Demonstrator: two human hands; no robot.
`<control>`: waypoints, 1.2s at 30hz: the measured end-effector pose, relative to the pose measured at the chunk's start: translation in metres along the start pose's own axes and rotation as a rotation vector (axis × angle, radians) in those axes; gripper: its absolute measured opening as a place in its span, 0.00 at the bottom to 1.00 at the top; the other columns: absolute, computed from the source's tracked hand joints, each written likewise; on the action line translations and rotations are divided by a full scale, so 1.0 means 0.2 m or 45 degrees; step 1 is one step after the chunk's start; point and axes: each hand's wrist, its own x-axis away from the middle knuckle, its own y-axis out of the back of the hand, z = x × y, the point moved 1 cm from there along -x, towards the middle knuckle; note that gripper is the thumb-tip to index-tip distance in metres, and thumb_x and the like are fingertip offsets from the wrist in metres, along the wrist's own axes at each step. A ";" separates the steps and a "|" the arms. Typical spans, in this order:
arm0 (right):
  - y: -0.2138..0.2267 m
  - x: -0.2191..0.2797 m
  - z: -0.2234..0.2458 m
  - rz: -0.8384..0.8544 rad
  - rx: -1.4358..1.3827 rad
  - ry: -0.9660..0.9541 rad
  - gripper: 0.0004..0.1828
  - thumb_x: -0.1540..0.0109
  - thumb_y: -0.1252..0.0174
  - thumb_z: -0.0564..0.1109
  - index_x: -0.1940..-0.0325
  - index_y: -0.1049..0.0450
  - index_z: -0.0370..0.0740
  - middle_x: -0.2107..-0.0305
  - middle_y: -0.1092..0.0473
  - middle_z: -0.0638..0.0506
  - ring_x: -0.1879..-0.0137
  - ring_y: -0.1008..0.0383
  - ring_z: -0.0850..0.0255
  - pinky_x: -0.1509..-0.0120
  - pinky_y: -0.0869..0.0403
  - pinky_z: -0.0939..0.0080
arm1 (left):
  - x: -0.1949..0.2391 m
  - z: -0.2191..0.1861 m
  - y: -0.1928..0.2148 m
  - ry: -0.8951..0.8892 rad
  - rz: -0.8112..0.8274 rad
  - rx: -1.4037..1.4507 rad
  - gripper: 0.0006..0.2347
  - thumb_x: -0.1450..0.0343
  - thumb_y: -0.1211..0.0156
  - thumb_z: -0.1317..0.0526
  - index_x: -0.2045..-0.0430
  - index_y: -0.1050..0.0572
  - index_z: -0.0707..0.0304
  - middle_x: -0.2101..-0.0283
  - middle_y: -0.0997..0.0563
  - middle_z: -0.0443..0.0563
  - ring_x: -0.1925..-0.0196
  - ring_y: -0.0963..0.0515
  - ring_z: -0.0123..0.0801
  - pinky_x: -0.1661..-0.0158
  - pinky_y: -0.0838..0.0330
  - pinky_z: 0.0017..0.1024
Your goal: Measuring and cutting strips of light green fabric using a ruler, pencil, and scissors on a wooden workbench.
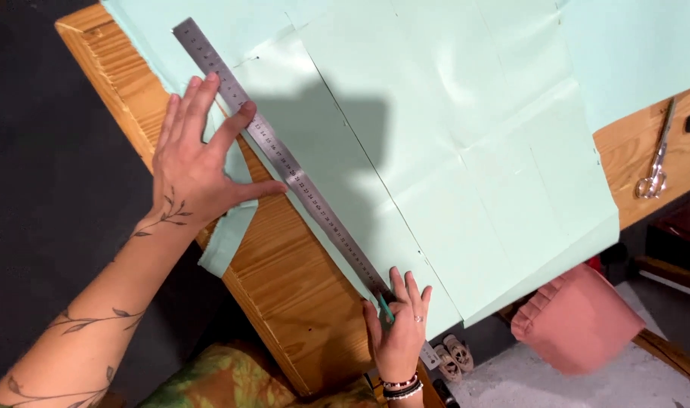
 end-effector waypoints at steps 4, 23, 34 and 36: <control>-0.05 0.03 0.03 -0.061 -0.129 0.091 0.16 0.37 0.41 0.37 0.69 0.44 0.42 0.40 0.29 0.45 0.29 0.33 0.44 0.20 0.43 0.24 | 0.00 0.01 0.03 0.047 0.104 0.082 0.41 0.40 0.25 0.33 0.35 0.25 0.58 0.25 0.41 0.67 0.23 0.42 0.59 0.27 0.48 0.60; -0.07 0.06 0.10 -0.012 -0.075 -0.256 0.10 0.35 0.45 0.40 0.70 0.37 0.40 0.40 0.27 0.54 0.41 0.30 0.50 0.38 0.32 0.54 | 0.05 0.05 -0.04 0.061 -0.012 0.088 0.39 0.38 0.25 0.29 0.37 0.25 0.50 0.24 0.49 0.61 0.23 0.43 0.60 0.49 0.19 0.62; 0.01 0.00 0.20 -0.002 -0.223 -0.675 0.21 0.41 0.33 0.45 0.43 0.24 0.50 0.53 0.29 0.56 0.68 0.36 0.68 0.62 0.31 0.65 | 0.07 0.06 -0.06 0.101 0.032 -0.007 0.41 0.38 0.28 0.26 0.32 0.30 0.42 0.22 0.51 0.57 0.19 0.50 0.50 0.46 0.19 0.53; 0.01 0.01 0.19 0.013 -0.202 -0.623 0.21 0.40 0.34 0.45 0.42 0.25 0.49 0.57 0.31 0.58 0.68 0.40 0.67 0.64 0.34 0.61 | 0.06 0.05 -0.04 0.112 0.055 0.016 0.41 0.39 0.27 0.27 0.33 0.31 0.41 0.22 0.50 0.57 0.20 0.49 0.52 0.51 0.17 0.55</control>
